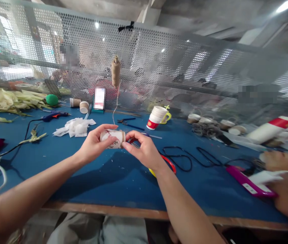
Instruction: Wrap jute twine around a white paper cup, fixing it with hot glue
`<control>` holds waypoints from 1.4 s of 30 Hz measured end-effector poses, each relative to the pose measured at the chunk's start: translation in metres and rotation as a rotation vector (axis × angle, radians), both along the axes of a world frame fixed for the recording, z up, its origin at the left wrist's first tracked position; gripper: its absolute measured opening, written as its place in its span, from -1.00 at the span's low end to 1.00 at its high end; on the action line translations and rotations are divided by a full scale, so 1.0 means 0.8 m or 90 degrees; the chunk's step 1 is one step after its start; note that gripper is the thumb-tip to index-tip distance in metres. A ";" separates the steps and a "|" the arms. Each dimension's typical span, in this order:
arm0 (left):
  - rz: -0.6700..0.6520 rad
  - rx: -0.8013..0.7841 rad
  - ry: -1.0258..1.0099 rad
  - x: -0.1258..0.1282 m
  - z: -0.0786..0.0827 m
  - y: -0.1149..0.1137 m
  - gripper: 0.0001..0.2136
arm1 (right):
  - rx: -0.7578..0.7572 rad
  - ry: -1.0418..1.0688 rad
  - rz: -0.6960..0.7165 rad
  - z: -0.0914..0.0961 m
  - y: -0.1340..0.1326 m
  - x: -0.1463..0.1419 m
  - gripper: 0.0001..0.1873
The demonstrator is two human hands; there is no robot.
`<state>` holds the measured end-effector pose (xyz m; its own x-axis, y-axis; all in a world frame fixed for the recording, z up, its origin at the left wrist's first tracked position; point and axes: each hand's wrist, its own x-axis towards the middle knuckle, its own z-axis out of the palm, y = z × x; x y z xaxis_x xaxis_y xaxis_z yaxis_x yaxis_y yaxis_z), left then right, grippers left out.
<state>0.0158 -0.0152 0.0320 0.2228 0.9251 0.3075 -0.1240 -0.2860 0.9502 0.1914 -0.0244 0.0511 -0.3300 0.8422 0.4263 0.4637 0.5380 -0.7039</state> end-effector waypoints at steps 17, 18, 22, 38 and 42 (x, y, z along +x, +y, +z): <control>0.017 -0.025 0.020 0.002 -0.003 0.000 -0.68 | -0.064 -0.005 -0.007 -0.001 0.000 -0.003 -0.92; 0.017 -0.011 0.031 0.002 -0.004 0.000 -0.69 | -0.073 0.003 -0.007 -0.002 0.001 -0.002 -0.90; 0.024 0.085 0.090 0.003 -0.006 -0.002 -0.70 | -0.100 0.110 -0.067 -0.005 0.009 0.002 -0.82; -0.055 0.287 0.272 -0.003 -0.017 -0.003 -0.58 | -0.153 0.136 -0.099 -0.010 0.021 0.009 -0.53; -0.076 0.310 0.292 -0.002 -0.018 -0.005 -0.58 | -0.227 0.158 -0.019 -0.007 0.014 0.005 -0.45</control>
